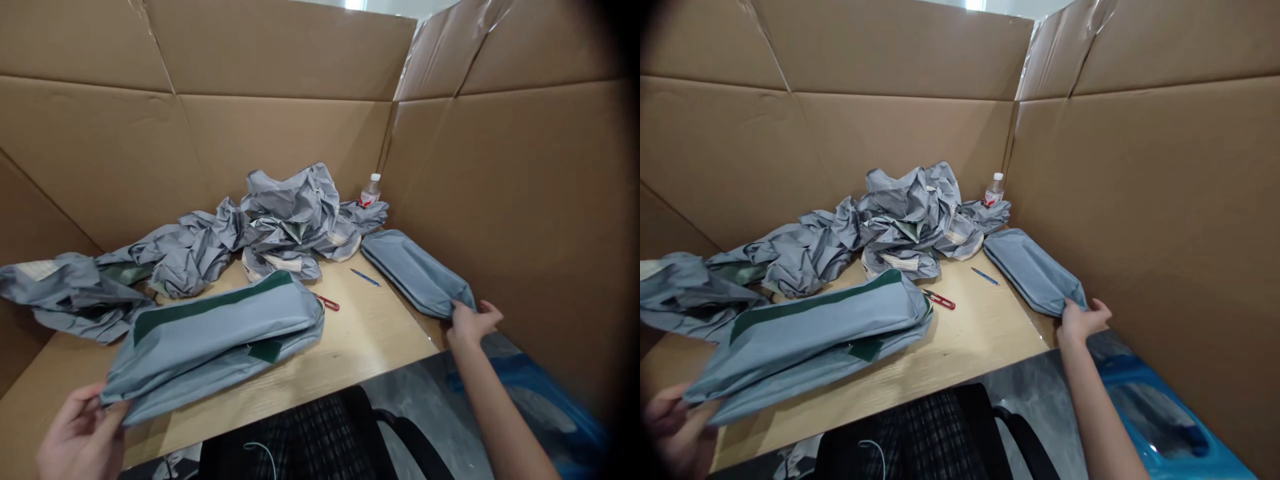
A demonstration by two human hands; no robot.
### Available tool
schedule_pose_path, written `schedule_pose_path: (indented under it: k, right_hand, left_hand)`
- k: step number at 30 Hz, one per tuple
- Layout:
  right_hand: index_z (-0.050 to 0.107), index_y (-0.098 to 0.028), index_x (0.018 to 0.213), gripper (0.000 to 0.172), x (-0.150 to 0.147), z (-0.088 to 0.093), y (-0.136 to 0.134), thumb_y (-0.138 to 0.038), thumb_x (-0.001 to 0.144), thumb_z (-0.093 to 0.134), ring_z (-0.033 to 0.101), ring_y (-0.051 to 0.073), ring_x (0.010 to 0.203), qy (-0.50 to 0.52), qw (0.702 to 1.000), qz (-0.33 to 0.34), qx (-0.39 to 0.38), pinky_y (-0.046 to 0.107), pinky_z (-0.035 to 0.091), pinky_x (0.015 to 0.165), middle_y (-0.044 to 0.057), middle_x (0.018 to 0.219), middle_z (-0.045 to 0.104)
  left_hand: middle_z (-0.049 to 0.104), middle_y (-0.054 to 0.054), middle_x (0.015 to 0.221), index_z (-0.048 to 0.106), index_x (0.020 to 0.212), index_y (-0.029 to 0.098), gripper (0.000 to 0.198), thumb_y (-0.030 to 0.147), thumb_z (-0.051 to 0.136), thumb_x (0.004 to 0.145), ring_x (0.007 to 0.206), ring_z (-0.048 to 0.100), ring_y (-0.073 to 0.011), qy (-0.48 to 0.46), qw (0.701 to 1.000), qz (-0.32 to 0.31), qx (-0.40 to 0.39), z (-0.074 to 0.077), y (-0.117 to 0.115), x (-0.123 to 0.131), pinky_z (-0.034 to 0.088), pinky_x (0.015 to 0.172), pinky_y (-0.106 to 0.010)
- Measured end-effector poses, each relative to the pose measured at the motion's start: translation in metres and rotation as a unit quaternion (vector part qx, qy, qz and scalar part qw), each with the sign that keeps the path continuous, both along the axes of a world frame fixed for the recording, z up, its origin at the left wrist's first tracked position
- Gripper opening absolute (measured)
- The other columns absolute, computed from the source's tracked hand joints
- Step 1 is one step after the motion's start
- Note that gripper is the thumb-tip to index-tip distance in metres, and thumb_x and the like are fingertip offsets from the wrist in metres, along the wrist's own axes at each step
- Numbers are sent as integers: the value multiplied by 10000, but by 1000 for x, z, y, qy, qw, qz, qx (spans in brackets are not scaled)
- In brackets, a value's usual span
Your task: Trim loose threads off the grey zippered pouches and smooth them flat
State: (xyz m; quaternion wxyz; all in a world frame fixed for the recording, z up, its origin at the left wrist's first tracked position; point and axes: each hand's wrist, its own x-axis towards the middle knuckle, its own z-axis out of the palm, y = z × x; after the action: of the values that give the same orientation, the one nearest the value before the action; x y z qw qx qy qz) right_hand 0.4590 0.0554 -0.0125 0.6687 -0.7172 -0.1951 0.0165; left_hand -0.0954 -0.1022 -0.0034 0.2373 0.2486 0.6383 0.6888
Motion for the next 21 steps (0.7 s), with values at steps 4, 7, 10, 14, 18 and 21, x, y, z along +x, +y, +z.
schedule_pose_path:
  k: [4,7,10,14,18,21]
  right_hand:
    - [499,-183,1038,358,-46,11,-27,-235,688,549,360,318,1326,-105,990,94,20,490,241,1166,173,1322,445]
    - [611,-178,856,217,-98,24,-39,-353,733,577,597,291,1031,-103,938,332,-4,465,474,969,119,1003,632]
    - [697,-177,891,292,-148,35,-41,-437,771,641,659,248,939,-57,854,516,-33,389,548,849,100,976,696]
    - [705,-164,1006,422,-190,39,-42,-530,805,641,680,245,985,16,788,614,-27,373,574,836,115,1080,708]
    - [712,-172,1037,408,-215,37,-58,-475,764,723,660,256,1055,79,781,620,8,410,540,941,119,1148,687]
    - [746,-215,1021,275,-229,39,-77,-388,812,707,644,250,1054,48,776,626,54,424,518,964,99,1089,692]
  left_hand:
    - [674,111,796,616,855,217,452,111,828,471,684,583,-83,-53,997,-47,13,-4,2,-3,495,593,-121]
    - [692,79,831,625,804,196,416,119,826,449,710,614,-96,-97,994,-55,12,-2,3,-5,523,619,-127]
    - [692,44,845,660,789,208,419,137,831,414,687,610,-106,-120,992,-44,-2,-2,3,-6,520,561,-123]
    - [692,34,882,696,796,238,445,118,828,388,680,611,-113,-151,988,-37,-28,2,0,-3,522,520,-130]
    - [693,37,793,674,794,207,530,113,849,303,608,617,-109,-222,972,-14,-79,5,-2,2,525,496,-142]
    - [673,60,670,620,739,187,558,130,855,237,505,589,-98,-247,962,-4,-115,1,-3,1,522,464,-162]
